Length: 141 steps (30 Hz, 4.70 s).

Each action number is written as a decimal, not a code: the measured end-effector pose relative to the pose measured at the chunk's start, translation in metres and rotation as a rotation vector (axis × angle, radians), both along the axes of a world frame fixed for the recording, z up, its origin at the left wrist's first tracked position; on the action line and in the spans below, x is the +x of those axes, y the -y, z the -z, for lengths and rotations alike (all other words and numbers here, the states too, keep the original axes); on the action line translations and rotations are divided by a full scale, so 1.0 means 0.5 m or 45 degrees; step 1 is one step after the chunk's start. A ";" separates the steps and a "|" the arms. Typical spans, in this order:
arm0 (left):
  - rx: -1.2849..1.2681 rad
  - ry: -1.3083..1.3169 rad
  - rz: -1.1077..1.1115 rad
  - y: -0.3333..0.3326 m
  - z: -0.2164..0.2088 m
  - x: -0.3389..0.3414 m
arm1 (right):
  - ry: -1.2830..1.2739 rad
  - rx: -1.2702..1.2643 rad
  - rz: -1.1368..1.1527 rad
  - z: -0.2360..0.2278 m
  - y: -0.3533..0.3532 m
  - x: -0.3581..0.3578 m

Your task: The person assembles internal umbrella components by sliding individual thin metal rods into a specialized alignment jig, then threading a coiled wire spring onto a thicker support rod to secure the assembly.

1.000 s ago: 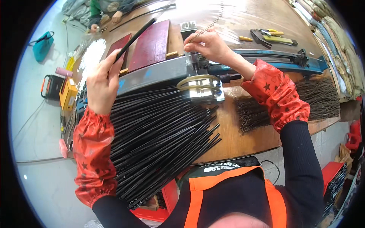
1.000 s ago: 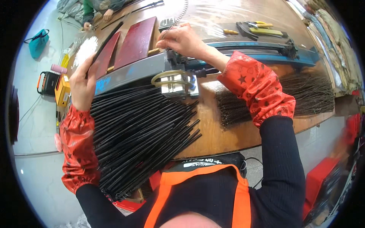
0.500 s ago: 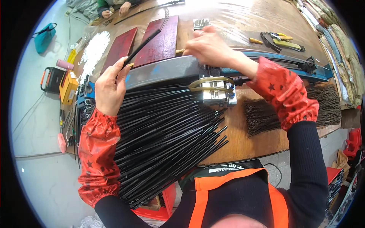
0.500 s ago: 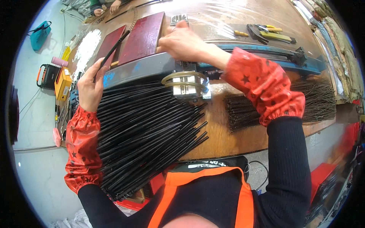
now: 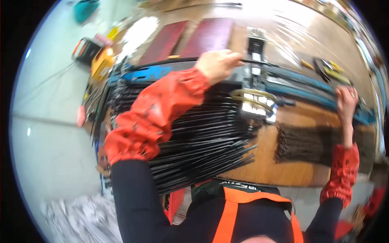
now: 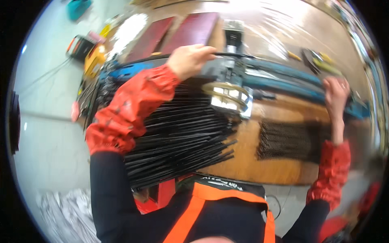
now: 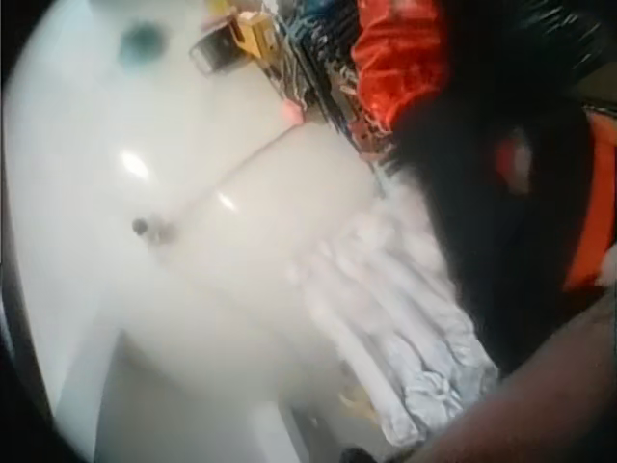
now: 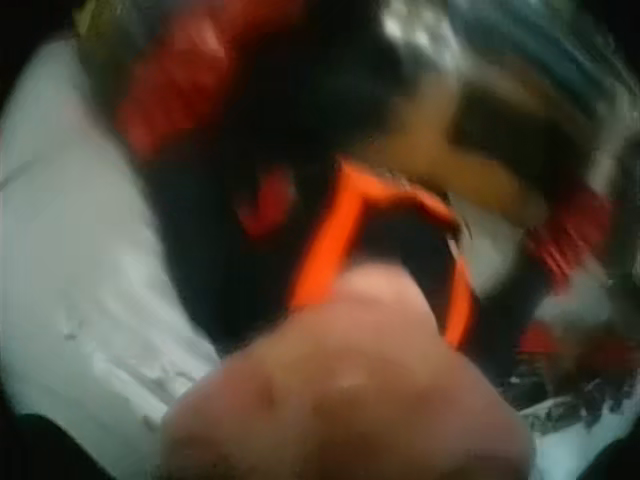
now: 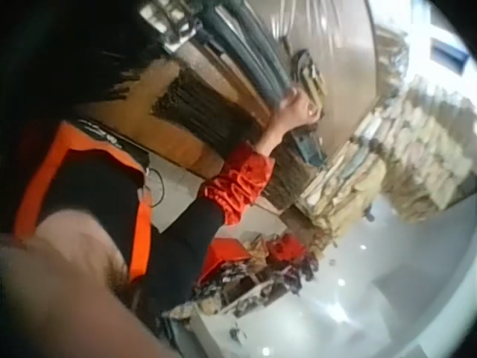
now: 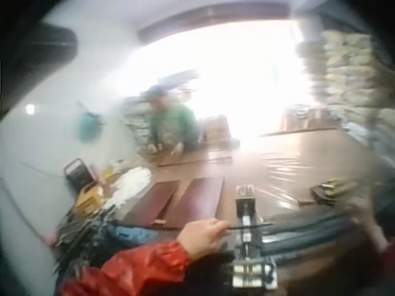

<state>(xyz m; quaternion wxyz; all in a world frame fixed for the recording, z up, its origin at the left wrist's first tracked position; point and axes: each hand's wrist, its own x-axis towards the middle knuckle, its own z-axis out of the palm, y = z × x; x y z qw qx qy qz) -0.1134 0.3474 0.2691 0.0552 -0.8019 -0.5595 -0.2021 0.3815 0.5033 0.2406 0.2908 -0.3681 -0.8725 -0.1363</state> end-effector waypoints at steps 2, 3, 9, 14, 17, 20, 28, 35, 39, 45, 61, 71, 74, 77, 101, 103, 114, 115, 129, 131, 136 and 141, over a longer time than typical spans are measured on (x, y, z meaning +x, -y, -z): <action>-0.044 -0.020 -0.074 -0.009 0.010 0.003 | -0.028 -0.017 -0.087 0.015 -0.015 0.003; -0.119 -0.043 -0.174 -0.009 0.011 0.000 | -0.044 -0.043 -0.077 0.023 -0.021 0.003; -0.130 0.095 -0.162 -0.005 0.022 0.003 | -0.054 -0.016 -0.122 0.056 -0.046 0.021; -0.167 0.177 -0.211 -0.015 0.032 0.028 | -0.137 -0.065 -0.035 0.074 -0.043 0.025; -0.203 0.142 -0.186 -0.018 0.031 0.027 | -0.162 -0.015 -0.102 0.066 -0.039 0.017; -0.175 0.071 -0.162 -0.015 0.033 0.013 | -0.166 -0.041 -0.113 0.042 -0.021 -0.001; -0.056 0.003 -0.128 -0.023 0.045 0.028 | 0.056 -0.020 -0.082 0.048 0.154 -0.134; -0.127 -0.150 -0.239 -0.027 0.039 0.031 | -0.289 -0.114 -0.372 0.009 0.248 -0.228; -0.032 -0.113 -0.197 -0.027 0.056 0.013 | -0.293 -0.349 -0.454 0.048 0.241 -0.262; 0.075 -0.200 -0.143 -0.028 0.063 0.012 | -0.496 -0.652 -0.620 0.092 0.226 -0.275; 0.389 -0.215 -0.133 -0.020 0.091 -0.210 | 0.064 -1.218 -0.657 0.086 0.257 -0.193; -0.367 -0.093 -0.382 0.450 0.072 0.108 | 0.083 -1.099 -0.559 0.077 0.273 -0.208; -0.267 -0.147 -0.397 0.466 0.104 0.118 | -0.049 -1.254 -0.390 0.087 0.278 -0.204; -0.195 -0.139 -0.370 0.458 0.107 0.104 | -0.403 -1.580 -0.251 0.079 0.284 -0.196; -0.432 0.106 0.064 0.321 0.048 0.304 | -0.176 -0.555 -0.828 0.054 0.390 -0.172; -0.437 0.188 0.028 0.323 0.070 0.317 | -0.090 -0.517 -0.778 0.049 0.401 -0.181; 0.152 0.176 -0.170 0.329 0.090 0.347 | -0.217 -0.504 -0.801 0.061 0.409 -0.234; 0.138 0.180 -0.208 0.336 0.084 0.336 | -0.229 -0.484 -0.809 0.062 0.411 -0.238; 0.805 0.126 -1.190 0.626 0.010 -0.014 | -0.349 -0.352 -0.840 0.039 0.444 -0.304; 0.787 0.277 -1.696 0.723 0.016 -0.106 | -0.364 -0.328 -0.866 0.030 0.444 -0.312; 0.220 0.291 -1.790 0.785 0.048 -0.208 | -0.357 -0.357 -0.863 0.007 0.446 -0.322; 0.297 0.288 -1.739 0.775 0.046 -0.261 | -0.362 -0.410 -0.820 0.004 0.452 -0.311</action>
